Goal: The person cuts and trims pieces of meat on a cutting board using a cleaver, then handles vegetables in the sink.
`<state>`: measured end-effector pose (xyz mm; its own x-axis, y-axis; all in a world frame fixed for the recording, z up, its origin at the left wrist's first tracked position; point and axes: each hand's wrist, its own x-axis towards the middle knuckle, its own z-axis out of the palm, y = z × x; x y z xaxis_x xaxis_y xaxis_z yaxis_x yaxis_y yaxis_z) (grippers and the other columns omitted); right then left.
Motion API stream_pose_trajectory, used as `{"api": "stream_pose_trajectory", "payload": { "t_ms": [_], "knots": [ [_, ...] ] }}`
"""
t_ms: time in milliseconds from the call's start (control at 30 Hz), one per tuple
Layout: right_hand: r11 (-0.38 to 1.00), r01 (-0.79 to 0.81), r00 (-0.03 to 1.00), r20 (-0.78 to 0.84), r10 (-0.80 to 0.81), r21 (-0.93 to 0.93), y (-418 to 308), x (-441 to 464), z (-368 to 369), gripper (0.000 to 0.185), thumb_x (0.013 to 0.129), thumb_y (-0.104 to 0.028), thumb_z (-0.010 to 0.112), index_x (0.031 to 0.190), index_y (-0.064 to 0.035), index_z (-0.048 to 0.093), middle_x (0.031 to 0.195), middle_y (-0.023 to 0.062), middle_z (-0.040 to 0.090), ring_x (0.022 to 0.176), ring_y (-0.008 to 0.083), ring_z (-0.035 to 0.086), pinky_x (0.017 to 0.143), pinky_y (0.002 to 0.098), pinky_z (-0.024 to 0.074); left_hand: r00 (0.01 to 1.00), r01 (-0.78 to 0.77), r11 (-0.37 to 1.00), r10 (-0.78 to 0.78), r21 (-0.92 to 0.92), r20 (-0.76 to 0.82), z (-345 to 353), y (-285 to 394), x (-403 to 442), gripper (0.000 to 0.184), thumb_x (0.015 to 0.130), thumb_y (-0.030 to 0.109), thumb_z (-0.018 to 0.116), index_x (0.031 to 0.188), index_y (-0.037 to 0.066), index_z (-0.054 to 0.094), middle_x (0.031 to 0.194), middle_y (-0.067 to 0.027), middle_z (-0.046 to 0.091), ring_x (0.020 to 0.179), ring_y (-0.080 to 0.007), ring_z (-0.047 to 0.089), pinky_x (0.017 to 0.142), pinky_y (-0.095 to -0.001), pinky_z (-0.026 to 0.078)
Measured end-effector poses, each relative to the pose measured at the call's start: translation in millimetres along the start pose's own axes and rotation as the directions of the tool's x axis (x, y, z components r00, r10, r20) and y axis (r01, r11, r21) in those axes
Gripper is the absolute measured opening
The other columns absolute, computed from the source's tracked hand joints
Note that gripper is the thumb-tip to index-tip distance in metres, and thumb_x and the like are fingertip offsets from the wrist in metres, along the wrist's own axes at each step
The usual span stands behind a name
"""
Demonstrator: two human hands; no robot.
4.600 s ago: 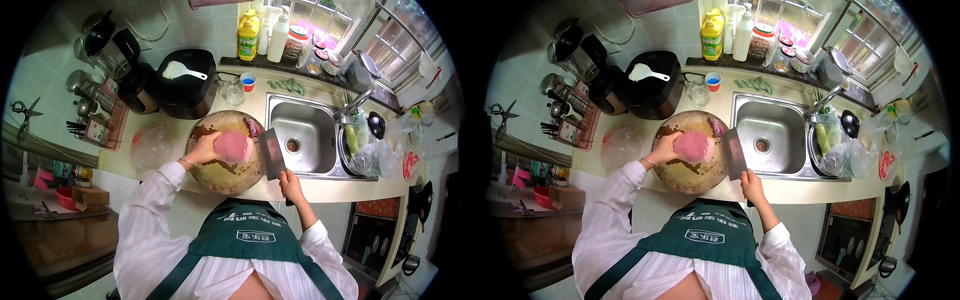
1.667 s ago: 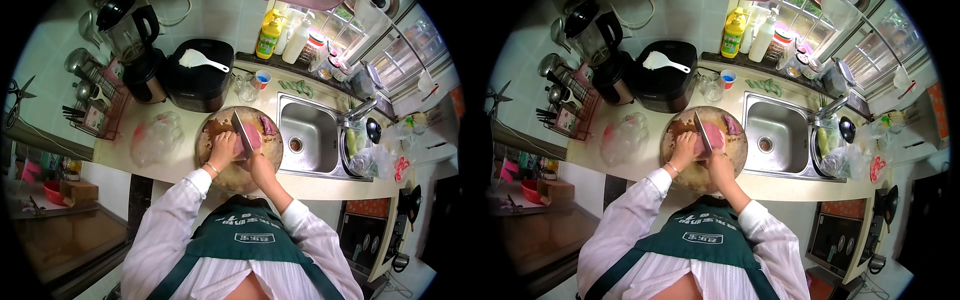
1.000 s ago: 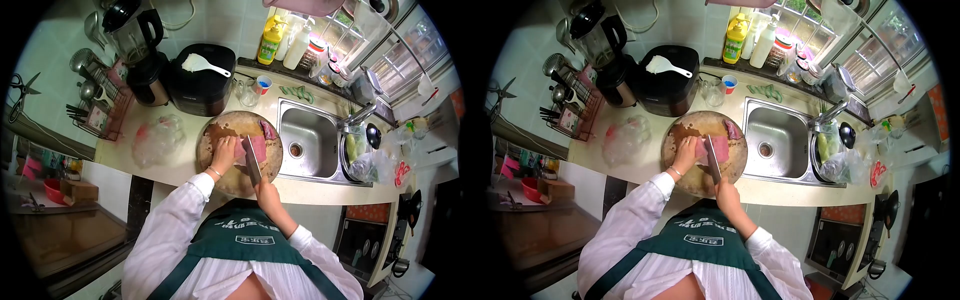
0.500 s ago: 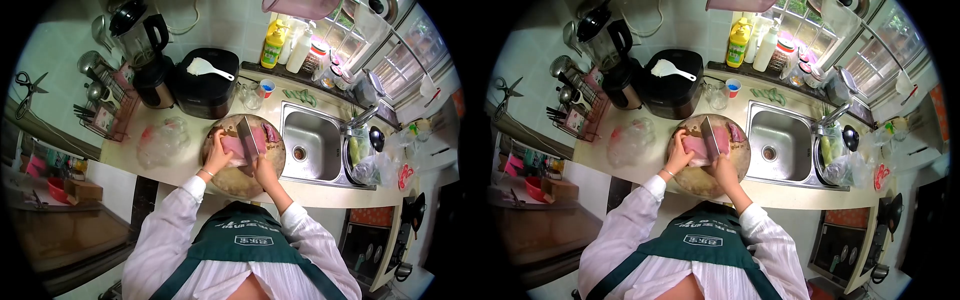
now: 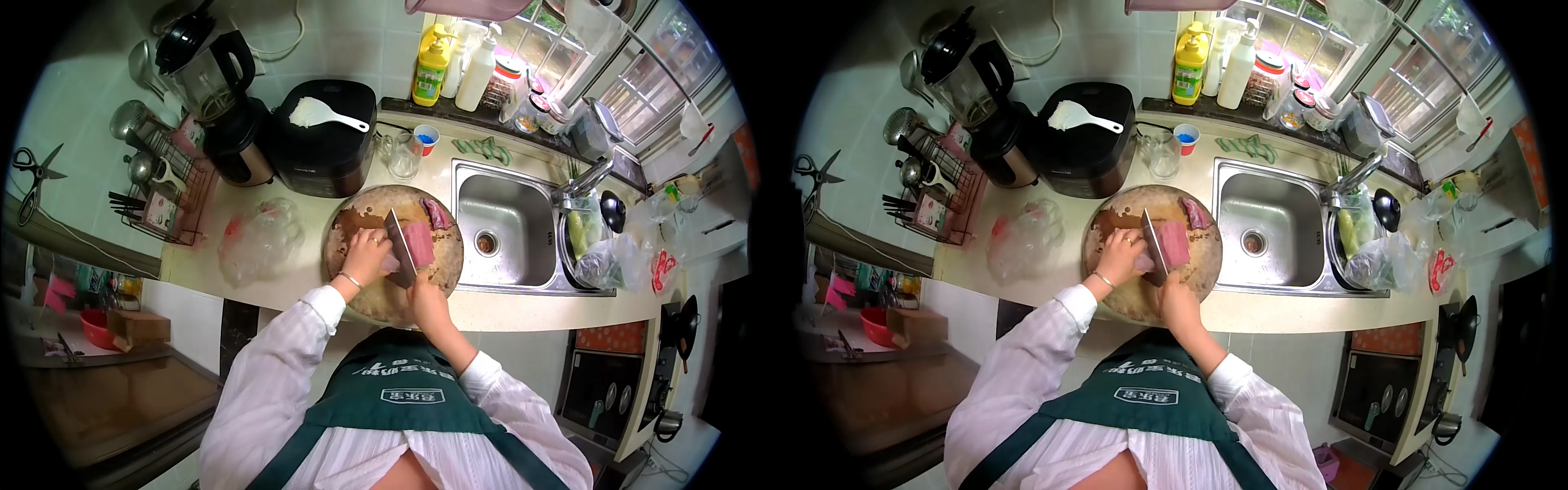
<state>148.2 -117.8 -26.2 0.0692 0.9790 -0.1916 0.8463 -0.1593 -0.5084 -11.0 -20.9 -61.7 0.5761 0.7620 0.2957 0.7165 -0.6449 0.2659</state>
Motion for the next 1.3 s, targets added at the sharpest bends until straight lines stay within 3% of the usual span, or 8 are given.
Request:
{"api": "stream_pose_trajectory", "payload": {
  "t_ms": [67,300,367,467,733,867,933,1300],
  "knots": [
    [1.000,0.024,0.999,-0.040,-0.024,-0.003,-6.5,8.9,4.9,0.022,0.087,-0.017,0.050,0.091,0.0043,0.046,0.066,0.0263,0.061,0.065,0.0440,0.062,0.060,0.0537,0.0486,0.998,0.059,0.993,-0.060,-0.102,-0.003,1.6,2.5,0.0,0.044,0.055,0.023,0.081,0.093,0.009,0.062,0.110,-0.0070,0.053,0.108,-0.0292,0.047,0.096,-0.0454,0.038],
    [0.987,0.141,0.979,-0.156,-0.128,0.072,-12.9,49.6,13.4,0.022,0.084,-0.015,0.053,0.089,0.0051,0.047,0.064,0.0274,0.059,0.062,0.0458,0.060,0.058,0.0536,0.0485,0.998,0.019,1.000,-0.021,-0.024,-0.064,10.5,1.1,-1.9,0.044,0.057,0.018,0.079,0.097,0.010,0.062,0.112,-0.0066,0.053,0.107,-0.0294,0.047,0.090,-0.0425,0.041],
    [0.988,0.141,0.986,-0.100,-0.134,0.056,-1.9,23.6,9.4,0.021,0.084,-0.015,0.053,0.088,0.0049,0.047,0.064,0.0269,0.059,0.062,0.0452,0.060,0.057,0.0527,0.0484,0.986,0.157,0.986,-0.160,-0.053,-0.046,14.9,-1.4,1.4,0.033,0.063,0.023,0.077,0.090,0.010,0.064,0.109,-0.0081,0.053,0.107,-0.0309,0.047,0.091,-0.0450,0.039],
    [1.000,0.007,1.000,0.000,-0.007,-0.018,1.2,-1.3,3.4,0.019,0.085,-0.015,0.052,0.089,0.0034,0.047,0.068,0.0275,0.060,0.064,0.0433,0.061,0.060,0.0538,0.0482,0.985,0.173,0.979,-0.172,-0.106,0.013,7.8,0.8,3.4,0.029,0.065,0.024,0.075,0.089,0.011,0.065,0.109,-0.0083,0.054,0.106,-0.0313,0.048,0.090,-0.0452,0.039],
    [0.988,0.156,0.976,-0.155,-0.153,0.006,-20.4,51.8,13.6,0.020,0.087,-0.017,0.051,0.088,0.0033,0.047,0.065,0.0259,0.060,0.062,0.0438,0.061,0.057,0.0526,0.0488,0.987,0.115,0.993,-0.114,0.001,-0.118,21.7,2.1,-4.5,0.021,0.068,0.021,0.072,0.085,0.010,0.066,0.106,-0.0083,0.057,0.105,-0.0314,0.048,0.088,-0.0458,0.040],
    [0.992,0.121,0.989,-0.095,-0.117,0.039,-9.9,-7.0,5.0,0.017,0.087,-0.014,0.050,0.089,0.0025,0.047,0.067,0.0261,0.061,0.063,0.0434,0.062,0.057,0.0524,0.0496,0.974,0.216,0.976,-0.217,-0.014,-0.069,21.3,-7.4,1.5,0.022,0.069,0.021,0.071,0.087,0.010,0.066,0.106,-0.0082,0.056,0.102,-0.0318,0.049,0.087,-0.0454,0.041],
    [0.998,-0.009,0.998,0.065,0.013,-0.058,-8.0,-22.4,1.0,0.016,0.087,-0.012,0.049,0.094,0.0014,0.043,0.068,0.0253,0.062,0.066,0.0423,0.063,0.059,0.0515,0.0494,0.963,0.263,0.964,-0.264,-0.031,-0.058,21.1,-9.9,7.9,0.022,0.069,0.021,0.072,0.088,0.011,0.066,0.106,-0.0082,0.056,0.101,-0.0319,0.050,0.086,-0.0453,0.042],
    [0.995,0.010,0.999,-0.047,-0.015,-0.098,-24.8,30.3,18.9,0.022,0.086,-0.014,0.051,0.097,0.0029,0.043,0.071,0.0246,0.063,0.064,0.0422,0.063,0.056,0.0513,0.0505,0.950,0.281,0.960,-0.280,0.005,0.137,12.2,-9.0,15.3,0.020,0.071,0.022,0.068,0.085,0.008,0.068,0.104,-0.0098,0.058,0.102,-0.0322,0.050,0.084,-0.0462,0.044]
  ]
}}
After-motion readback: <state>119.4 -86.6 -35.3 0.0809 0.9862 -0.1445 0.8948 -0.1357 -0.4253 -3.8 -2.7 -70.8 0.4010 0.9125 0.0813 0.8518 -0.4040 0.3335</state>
